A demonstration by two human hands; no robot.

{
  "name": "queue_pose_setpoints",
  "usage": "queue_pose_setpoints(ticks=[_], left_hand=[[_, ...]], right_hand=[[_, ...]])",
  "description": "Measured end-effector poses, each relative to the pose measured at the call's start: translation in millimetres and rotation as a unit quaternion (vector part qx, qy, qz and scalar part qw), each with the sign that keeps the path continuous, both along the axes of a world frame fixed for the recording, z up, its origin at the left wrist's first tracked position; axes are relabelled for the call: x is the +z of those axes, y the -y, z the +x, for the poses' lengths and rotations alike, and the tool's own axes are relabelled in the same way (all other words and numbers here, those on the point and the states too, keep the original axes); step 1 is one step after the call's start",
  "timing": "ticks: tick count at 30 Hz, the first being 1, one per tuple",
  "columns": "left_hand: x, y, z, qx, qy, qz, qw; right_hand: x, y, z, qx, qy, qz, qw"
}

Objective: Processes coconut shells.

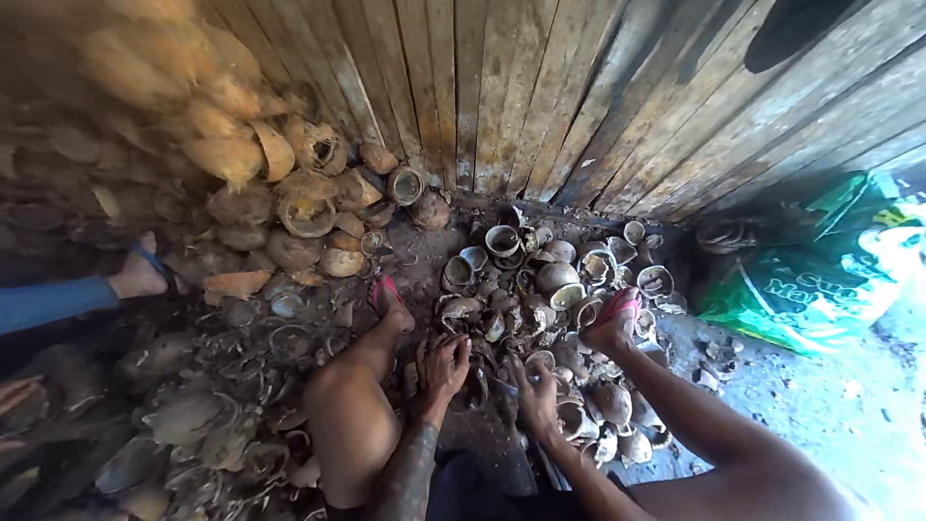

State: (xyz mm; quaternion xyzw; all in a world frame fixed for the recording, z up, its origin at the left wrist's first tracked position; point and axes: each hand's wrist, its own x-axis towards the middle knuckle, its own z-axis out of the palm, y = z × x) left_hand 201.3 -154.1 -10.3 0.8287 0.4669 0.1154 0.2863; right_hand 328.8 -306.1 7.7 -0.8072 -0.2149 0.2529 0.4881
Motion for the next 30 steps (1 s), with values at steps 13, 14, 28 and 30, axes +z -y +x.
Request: queue_pose_setpoints(ticks=[13,14,28,30], left_hand=[[4,4,2,0.008,-0.003,0.0,1.0],[5,4,2,0.011,0.001,0.004,1.0],[9,1,3,0.007,0.005,0.022,1.0],[9,2,2,0.0,0.006,0.017,1.0]], right_hand=[[24,9,-8,0.036,0.098,0.027,0.994],[36,11,-16,0.043,0.078,0.007,0.996],[-33,-27,35,0.092,-0.005,0.111,0.99],[-31,-28,47,0.164,-0.007,0.093,0.982]])
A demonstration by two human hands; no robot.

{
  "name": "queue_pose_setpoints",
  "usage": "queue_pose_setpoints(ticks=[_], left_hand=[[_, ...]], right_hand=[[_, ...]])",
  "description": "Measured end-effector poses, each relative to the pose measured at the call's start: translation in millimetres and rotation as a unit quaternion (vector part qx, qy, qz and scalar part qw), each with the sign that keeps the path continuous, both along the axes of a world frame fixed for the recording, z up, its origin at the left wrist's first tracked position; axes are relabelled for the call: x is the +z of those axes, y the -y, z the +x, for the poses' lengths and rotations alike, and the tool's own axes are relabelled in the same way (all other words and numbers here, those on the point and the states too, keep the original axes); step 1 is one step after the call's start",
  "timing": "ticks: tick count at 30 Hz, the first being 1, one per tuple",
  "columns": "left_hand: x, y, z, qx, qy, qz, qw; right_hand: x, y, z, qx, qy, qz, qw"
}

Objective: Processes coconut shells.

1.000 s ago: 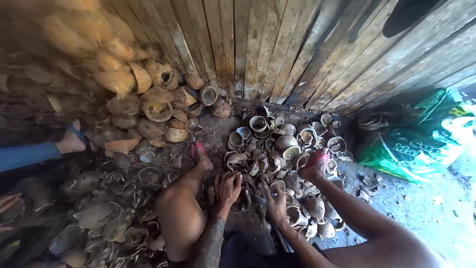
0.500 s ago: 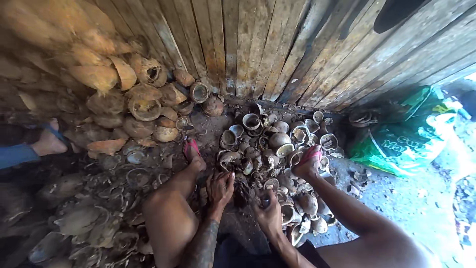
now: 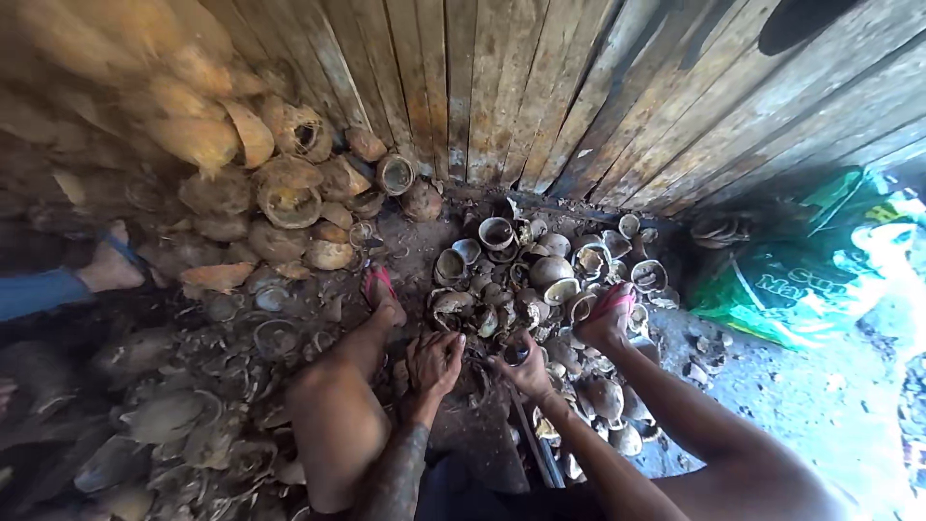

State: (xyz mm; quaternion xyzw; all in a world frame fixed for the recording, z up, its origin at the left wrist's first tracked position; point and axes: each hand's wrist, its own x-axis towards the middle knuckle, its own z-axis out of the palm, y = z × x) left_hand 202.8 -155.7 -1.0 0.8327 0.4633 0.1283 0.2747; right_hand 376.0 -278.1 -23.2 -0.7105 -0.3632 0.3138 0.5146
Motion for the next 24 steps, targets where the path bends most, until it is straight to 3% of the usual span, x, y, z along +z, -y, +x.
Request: queue_pose_setpoints(ticks=[3,7,10,13,16,19,21,24], left_hand=[[-6,-1,-3,-0.004,0.009,0.001,1.0],[-5,-1,-2,0.006,0.038,-0.024,0.999],[-4,-4,-2,0.024,0.137,-0.085,0.987],[5,-3,-2,0.042,0.301,-0.173,0.937],[-6,-2,-14,0.076,0.359,-0.215,0.905],[19,20,-13,0.18,0.312,-0.198,0.911],[27,36,-19,0.21,0.183,-0.154,0.948],[23,52,-29,0.178,-0.014,-0.099,0.979]], right_hand=[[3,5,-2,0.019,-0.051,-0.088,0.995],[17,34,-41,-0.136,-0.24,-0.22,0.936],[33,50,-72,-0.251,-0.478,-0.219,0.813],[57,51,-72,-0.266,-0.67,-0.12,0.683],[74,57,-57,-0.264,-0.741,0.011,0.617],[87,66,-29,-0.295,-0.729,0.093,0.61],[91,74,-6,-0.317,-0.698,0.082,0.637],[95,90,14,-0.316,-0.671,0.058,0.669]])
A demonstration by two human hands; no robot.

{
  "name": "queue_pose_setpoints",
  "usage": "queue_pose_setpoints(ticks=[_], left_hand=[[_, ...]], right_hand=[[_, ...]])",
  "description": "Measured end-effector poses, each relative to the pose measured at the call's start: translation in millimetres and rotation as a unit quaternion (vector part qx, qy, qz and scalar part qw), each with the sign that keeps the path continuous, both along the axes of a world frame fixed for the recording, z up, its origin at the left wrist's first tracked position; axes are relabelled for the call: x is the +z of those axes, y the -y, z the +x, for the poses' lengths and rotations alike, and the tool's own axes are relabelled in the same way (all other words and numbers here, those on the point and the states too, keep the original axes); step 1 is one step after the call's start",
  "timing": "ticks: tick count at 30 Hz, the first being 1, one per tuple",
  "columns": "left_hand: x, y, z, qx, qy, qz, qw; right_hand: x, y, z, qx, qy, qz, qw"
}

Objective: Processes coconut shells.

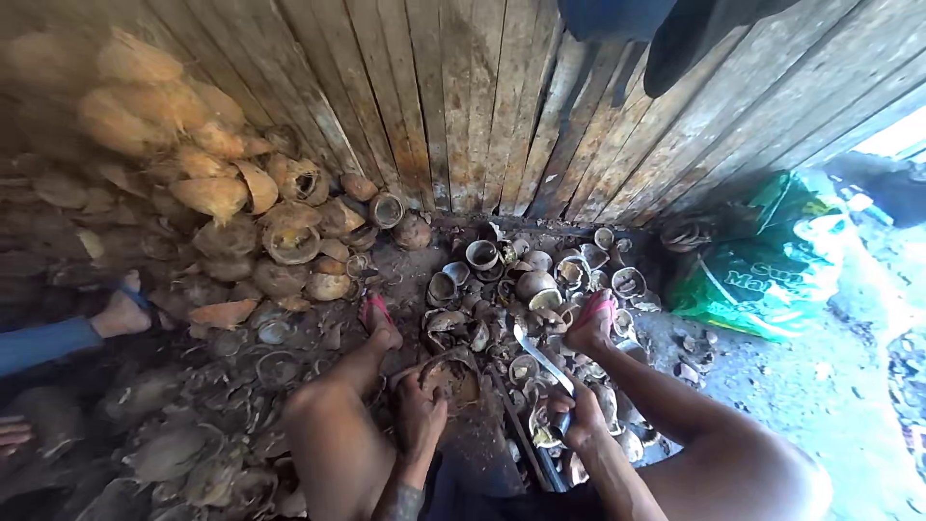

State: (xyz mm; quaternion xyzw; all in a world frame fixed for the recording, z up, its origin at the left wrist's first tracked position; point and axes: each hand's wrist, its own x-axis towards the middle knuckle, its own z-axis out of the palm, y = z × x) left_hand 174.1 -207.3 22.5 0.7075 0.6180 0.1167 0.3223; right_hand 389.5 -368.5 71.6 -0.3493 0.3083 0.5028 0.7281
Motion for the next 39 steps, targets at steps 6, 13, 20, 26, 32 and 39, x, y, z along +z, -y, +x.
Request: queue_pose_setpoints(ticks=[6,13,20,26,32,39], left_hand=[[52,-7,4,-0.079,-0.014,-0.029,0.996],[39,-3,7,-0.114,-0.057,-0.131,0.983],[57,2,7,-0.04,-0.031,-0.157,0.986],[80,-4,23,0.003,0.09,-0.255,0.963],[85,-29,57,-0.12,-0.089,-0.209,0.966],[121,-38,61,-0.202,-0.156,-0.207,0.944]], right_hand=[[9,14,-21,0.031,0.078,-0.038,0.996],[4,11,-50,0.052,0.066,-0.094,0.992],[5,12,-46,0.022,0.076,-0.104,0.991],[4,8,-41,-0.007,0.098,-0.115,0.988],[8,7,-37,-0.055,0.113,-0.141,0.982],[7,12,-35,-0.059,0.12,-0.144,0.98]])
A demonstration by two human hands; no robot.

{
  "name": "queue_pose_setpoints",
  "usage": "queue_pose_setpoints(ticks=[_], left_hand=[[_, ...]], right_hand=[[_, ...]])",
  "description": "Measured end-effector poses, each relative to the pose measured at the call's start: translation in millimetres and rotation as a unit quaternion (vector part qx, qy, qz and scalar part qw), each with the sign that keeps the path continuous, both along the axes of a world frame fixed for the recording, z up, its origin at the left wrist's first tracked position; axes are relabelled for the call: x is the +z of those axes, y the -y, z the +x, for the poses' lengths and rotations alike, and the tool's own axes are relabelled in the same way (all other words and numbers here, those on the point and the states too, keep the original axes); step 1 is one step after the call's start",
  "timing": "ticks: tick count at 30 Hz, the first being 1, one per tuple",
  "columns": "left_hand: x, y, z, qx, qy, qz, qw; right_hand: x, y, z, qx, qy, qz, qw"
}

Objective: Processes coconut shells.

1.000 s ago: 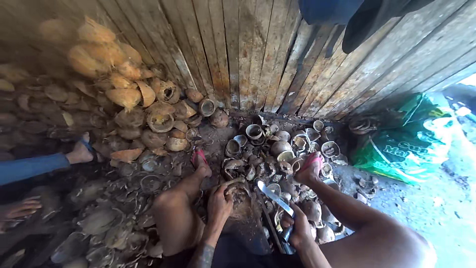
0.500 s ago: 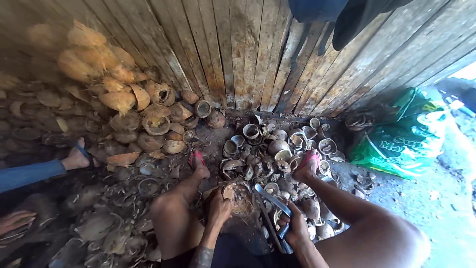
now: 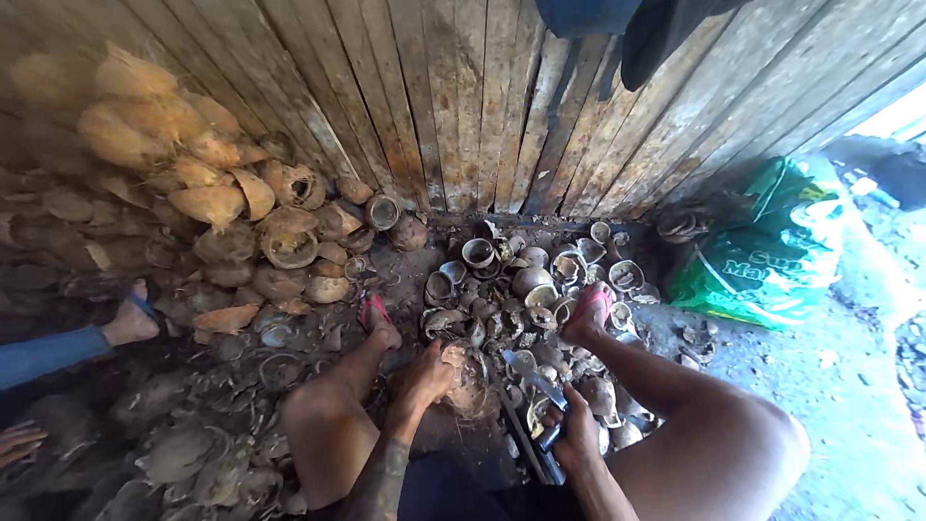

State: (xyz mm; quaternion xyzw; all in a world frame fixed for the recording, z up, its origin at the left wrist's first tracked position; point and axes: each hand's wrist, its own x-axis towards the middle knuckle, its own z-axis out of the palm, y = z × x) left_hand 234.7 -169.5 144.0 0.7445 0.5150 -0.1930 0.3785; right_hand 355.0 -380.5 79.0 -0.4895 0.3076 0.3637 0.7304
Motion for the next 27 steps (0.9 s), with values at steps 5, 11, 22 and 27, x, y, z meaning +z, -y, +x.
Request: queue_pose_setpoints(ticks=[5,11,22,27], left_hand=[[-36,-1,-15,-0.015,-0.069,0.052,0.996],[-45,-5,-31,0.029,0.003,0.021,0.999],[25,-82,-102,0.42,0.363,0.075,0.828],[15,-107,-193,0.573,0.401,0.118,0.705]], right_hand=[[0,-7,-8,0.024,-0.011,0.001,1.0],[5,-12,-18,0.056,-0.009,-0.012,0.998],[9,-21,-32,0.122,0.035,0.022,0.992],[1,-23,-41,0.149,0.021,0.035,0.988]])
